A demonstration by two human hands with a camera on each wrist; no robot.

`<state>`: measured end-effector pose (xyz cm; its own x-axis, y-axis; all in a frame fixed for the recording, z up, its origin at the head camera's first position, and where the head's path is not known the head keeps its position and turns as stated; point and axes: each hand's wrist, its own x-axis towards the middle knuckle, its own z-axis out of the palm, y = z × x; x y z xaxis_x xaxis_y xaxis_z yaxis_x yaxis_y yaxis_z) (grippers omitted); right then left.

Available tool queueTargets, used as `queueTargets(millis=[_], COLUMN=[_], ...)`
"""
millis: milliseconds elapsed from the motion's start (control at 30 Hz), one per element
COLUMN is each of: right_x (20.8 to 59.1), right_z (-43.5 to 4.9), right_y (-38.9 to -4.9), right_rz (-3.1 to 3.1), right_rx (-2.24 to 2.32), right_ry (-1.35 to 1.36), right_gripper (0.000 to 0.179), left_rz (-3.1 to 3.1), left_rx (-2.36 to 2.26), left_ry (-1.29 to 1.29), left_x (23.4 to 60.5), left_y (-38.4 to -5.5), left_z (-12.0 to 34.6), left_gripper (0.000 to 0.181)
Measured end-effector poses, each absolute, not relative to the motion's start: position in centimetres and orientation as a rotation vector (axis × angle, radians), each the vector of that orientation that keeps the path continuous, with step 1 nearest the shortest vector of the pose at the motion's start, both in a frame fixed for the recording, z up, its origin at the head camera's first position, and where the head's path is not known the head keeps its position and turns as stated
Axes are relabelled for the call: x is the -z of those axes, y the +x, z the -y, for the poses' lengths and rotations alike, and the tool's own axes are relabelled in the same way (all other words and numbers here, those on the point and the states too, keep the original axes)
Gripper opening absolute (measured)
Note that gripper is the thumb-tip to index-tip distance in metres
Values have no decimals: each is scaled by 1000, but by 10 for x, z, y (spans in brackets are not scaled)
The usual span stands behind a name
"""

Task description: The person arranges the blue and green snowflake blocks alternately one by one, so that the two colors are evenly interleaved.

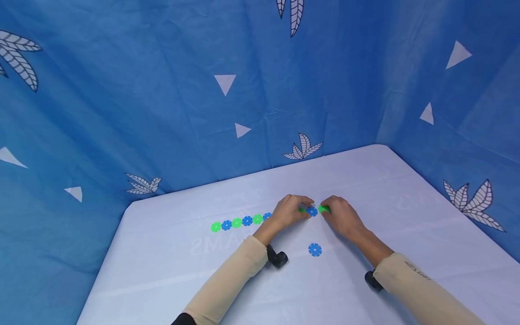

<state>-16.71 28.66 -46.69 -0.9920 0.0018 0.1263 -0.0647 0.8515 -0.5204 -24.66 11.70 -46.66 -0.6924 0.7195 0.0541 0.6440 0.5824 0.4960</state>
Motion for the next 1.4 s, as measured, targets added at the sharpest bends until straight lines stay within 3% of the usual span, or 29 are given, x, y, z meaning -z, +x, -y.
queueTargets(millis=[967, 1167, 1400], right_x=[471, 459, 452], right_z=[-286, -282, -264], right_y=[-162, -143, -104], right_rz=[2918, 2916, 2977], right_rx=[-846, -869, -873], right_ry=[-9, -46, 155], right_gripper=[33, 36, 42], left_rz=[-2646, -2645, -2648], left_rx=[-743, -730, -694], left_ry=[1154, 1178, 1210], left_x=[475, 471, 465], left_y=[-245, -247, -251], left_z=[-118, -117, -117], left_gripper=[41, 43, 46])
